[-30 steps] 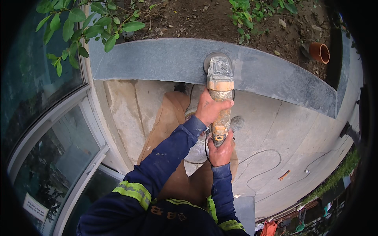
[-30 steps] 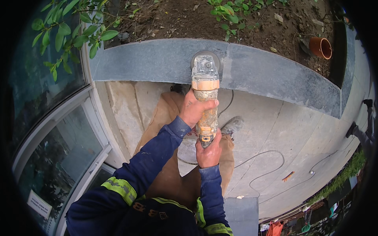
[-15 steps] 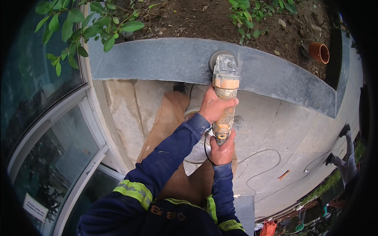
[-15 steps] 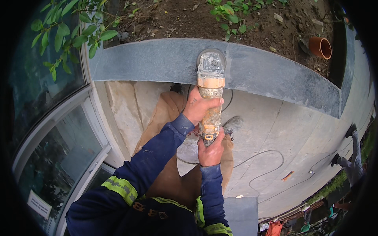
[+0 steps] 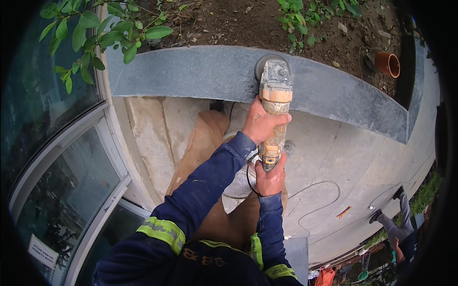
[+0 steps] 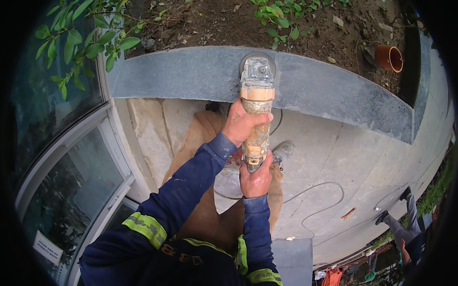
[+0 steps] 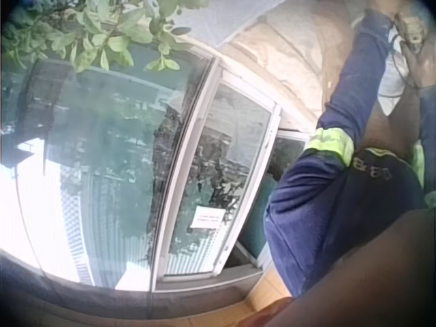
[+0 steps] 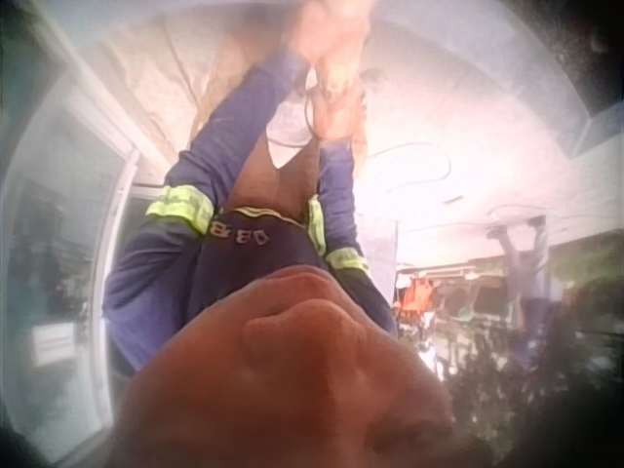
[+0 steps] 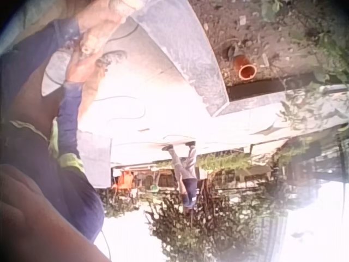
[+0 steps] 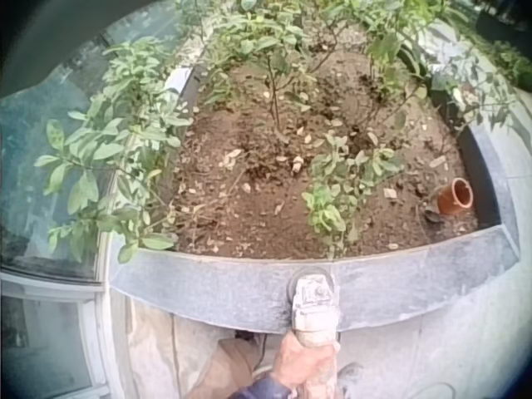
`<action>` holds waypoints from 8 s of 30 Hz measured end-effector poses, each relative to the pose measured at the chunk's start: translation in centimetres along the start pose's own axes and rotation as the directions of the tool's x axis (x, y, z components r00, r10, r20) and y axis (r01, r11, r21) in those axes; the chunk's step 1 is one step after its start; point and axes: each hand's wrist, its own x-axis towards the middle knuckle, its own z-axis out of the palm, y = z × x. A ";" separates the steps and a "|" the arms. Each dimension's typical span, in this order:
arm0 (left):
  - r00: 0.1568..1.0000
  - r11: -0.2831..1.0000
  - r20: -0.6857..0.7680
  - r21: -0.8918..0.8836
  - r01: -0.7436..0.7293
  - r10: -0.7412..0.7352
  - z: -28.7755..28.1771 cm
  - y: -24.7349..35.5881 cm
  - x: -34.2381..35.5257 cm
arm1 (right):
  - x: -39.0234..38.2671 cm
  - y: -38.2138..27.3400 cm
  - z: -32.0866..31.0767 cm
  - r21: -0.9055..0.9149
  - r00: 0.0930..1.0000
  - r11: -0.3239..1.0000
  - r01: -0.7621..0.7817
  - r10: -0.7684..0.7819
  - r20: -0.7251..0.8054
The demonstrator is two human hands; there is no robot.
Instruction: The person uses an angle grinder to smooth the edge of a curved stone planter. They hold the tool with both hands and move it along the top edge, then pause to wipe the surface with their hand before continuing.
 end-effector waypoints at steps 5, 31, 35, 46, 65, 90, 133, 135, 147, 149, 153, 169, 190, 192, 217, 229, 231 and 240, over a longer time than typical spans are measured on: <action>0.999 0.999 0.018 -0.004 0.033 -0.033 -0.6 -0.2 -0.4 | -0.4 0.3 0.1 0.059 1.000 0.998 0.004 -0.005 0.019; 0.999 0.998 0.018 -0.034 0.045 -0.044 -0.3 1.4 0.3 | 0.4 -1.1 0.1 0.013 1.000 1.000 -0.015 0.015 0.007; 1.000 1.000 0.014 0.020 0.006 -0.006 0.1 0.9 0.0 | -0.1 -0.1 0.1 0.020 1.000 1.000 -0.007 0.007 -0.010; 0.999 0.999 -0.005 0.033 -0.043 0.044 -0.3 0.3 -0.4 | -0.4 -1.1 0.1 0.022 1.000 1.000 -0.018 0.018 -0.003; 0.999 1.000 0.038 0.012 0.000 0.000 0.7 -0.3 0.1 | -0.2 0.4 -0.3 0.031 0.998 0.998 -0.061 0.062 -0.025; 0.998 0.999 0.036 0.014 0.043 -0.043 1.8 -1.7 -0.5 | -1.1 1.4 -1.0 0.042 0.996 0.995 -0.090 0.090 -0.015; 0.993 0.993 0.054 0.057 0.106 -0.109 0.7 -0.5 -1.1 | -2.0 -0.4 -0.5 -0.019 0.999 0.999 -0.036 0.036 -0.035; 0.998 0.996 0.024 0.063 0.056 -0.057 0.5 -1.0 -2.1 | -2.7 0.4 -0.7 0.041 0.999 0.998 -0.040 0.041 -0.020; 0.979 0.993 0.168 -0.022 -0.114 0.116 3.3 -1.7 -4.6 | -5.0 2.2 -3.9 -0.054 0.982 0.984 0.171 -0.174 -0.077; 0.976 0.996 0.202 -0.033 -0.082 0.087 3.1 -1.2 -4.2 | -5.2 2.7 -3.4 -0.079 0.980 0.982 0.169 -0.176 -0.092; 0.973 0.994 0.203 0.008 -0.112 0.108 2.8 -1.4 -3.4 | -5.1 3.3 -1.9 -0.086 0.974 0.982 0.169 -0.180 -0.139; 0.990 0.999 0.140 0.038 -0.003 -0.002 1.5 -4.5 -1.6 | -4.5 4.6 -0.5 0.039 0.996 0.997 0.071 -0.068 -0.066; 0.994 0.997 0.109 0.072 -0.006 -0.002 1.8 -5.1 -2.0 | -4.0 5.9 -1.4 -0.136 0.985 0.979 0.149 -0.159 -0.062; 0.992 0.999 0.125 0.049 -0.021 0.015 1.9 -5.2 -1.9 | -3.8 5.2 -1.2 -0.077 0.994 0.994 0.079 -0.084 -0.063; 0.989 0.999 0.141 0.037 0.033 -0.038 2.5 -4.2 -0.5 | -2.6 6.2 -1.3 -0.206 0.976 0.964 0.168 -0.192 -0.106; 0.992 1.000 0.128 -0.002 0.021 -0.020 2.6 -4.1 -0.5 | -2.6 4.8 -1.6 -0.159 0.984 0.979 0.124 -0.142 -0.107; 0.992 0.999 0.129 0.049 -0.010 0.004 3.0 -4.2 -0.6 | -3.0 4.8 -1.8 -0.149 0.989 0.986 0.072 -0.090 -0.117; 0.994 0.994 0.102 0.102 0.027 -0.037 3.3 -3.5 -1.0 | -3.2 4.4 -2.0 -0.119 0.993 0.992 0.032 -0.046 -0.113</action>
